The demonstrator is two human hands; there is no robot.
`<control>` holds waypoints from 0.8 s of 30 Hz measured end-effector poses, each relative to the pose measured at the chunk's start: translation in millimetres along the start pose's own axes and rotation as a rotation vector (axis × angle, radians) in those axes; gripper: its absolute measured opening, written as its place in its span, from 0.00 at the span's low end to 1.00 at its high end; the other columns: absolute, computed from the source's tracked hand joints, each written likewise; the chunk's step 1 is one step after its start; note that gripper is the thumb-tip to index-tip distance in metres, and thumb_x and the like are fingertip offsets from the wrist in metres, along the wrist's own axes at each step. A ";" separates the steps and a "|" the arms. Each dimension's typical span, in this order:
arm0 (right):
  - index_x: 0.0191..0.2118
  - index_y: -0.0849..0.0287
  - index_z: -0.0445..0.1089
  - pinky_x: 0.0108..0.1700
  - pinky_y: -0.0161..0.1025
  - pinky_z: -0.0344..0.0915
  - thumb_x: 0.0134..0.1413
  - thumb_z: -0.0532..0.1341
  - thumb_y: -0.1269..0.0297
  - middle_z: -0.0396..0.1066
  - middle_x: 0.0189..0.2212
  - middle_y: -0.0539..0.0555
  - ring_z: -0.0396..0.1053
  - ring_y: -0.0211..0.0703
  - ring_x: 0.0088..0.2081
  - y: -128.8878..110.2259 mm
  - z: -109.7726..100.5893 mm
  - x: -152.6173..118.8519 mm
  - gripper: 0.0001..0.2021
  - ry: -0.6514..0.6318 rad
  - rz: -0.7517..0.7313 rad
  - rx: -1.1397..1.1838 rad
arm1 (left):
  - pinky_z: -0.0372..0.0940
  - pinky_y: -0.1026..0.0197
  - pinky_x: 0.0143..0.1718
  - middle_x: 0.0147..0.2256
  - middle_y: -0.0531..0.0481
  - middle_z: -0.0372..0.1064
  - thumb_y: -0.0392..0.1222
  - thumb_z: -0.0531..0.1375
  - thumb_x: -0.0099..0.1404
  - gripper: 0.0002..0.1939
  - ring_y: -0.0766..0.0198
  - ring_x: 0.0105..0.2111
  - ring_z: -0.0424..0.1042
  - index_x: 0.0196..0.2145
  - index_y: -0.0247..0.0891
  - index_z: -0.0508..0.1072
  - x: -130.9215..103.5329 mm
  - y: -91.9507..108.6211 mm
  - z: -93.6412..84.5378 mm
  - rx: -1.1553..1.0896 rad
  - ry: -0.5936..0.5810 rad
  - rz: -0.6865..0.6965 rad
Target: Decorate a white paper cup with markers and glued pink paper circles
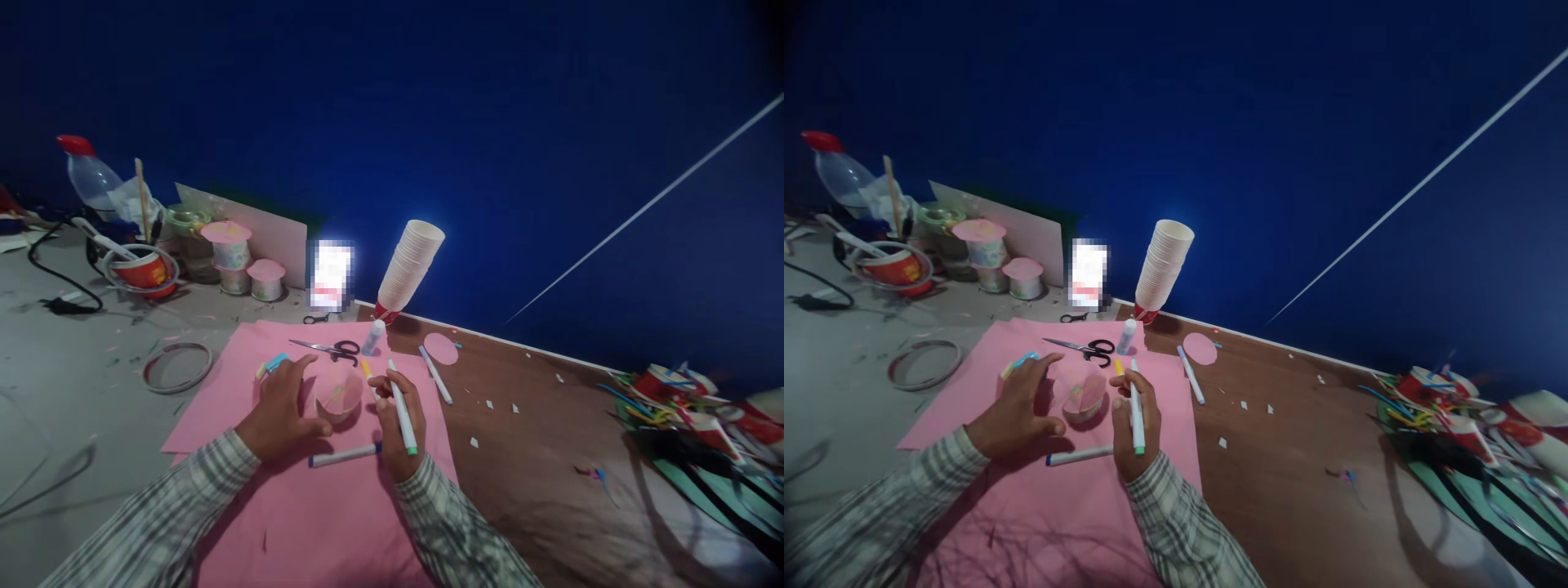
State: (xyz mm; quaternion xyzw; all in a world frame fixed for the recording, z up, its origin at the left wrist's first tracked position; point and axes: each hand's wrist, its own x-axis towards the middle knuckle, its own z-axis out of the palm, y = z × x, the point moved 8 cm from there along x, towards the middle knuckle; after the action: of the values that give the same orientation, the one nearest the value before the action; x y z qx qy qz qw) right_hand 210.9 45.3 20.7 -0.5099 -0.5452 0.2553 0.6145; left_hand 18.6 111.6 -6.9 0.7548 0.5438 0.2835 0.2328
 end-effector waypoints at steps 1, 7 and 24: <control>0.50 0.51 0.62 0.38 0.50 0.72 0.50 0.56 0.66 0.71 0.41 0.55 0.69 0.51 0.41 -0.7 1.6 0.0 0.18 -0.018 -0.003 -0.004 | 0.59 0.47 0.44 0.39 0.54 0.59 0.51 0.68 0.28 0.52 0.51 0.41 0.61 0.53 0.49 0.54 -0.2 2.2 -2.3 -0.008 0.025 0.004; 0.51 0.52 0.60 0.41 0.50 0.70 0.50 0.57 0.68 0.70 0.45 0.57 0.69 0.49 0.39 1.8 6.9 2.4 0.20 -0.029 0.016 0.009 | 0.60 0.47 0.43 0.43 0.51 0.60 0.54 0.69 0.21 0.59 0.50 0.41 0.63 0.53 0.46 0.52 -7.0 11.5 4.6 -0.049 0.100 -0.036; 0.52 0.50 0.57 0.38 0.47 0.72 0.53 0.56 0.67 0.68 0.46 0.57 0.74 0.46 0.35 16.7 14.1 -0.8 0.20 -0.050 0.126 0.112 | 0.56 0.56 0.30 0.24 0.57 0.63 0.58 0.62 0.40 0.18 0.56 0.29 0.65 0.27 0.46 0.67 -5.4 19.6 8.7 0.112 0.179 -0.050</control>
State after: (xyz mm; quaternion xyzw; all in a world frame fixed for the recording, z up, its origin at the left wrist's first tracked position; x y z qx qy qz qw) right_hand 201.6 55.3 3.7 -0.5017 -0.5120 0.3360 0.6109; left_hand 36.7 100.1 -1.2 0.7247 0.5960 0.3128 0.1477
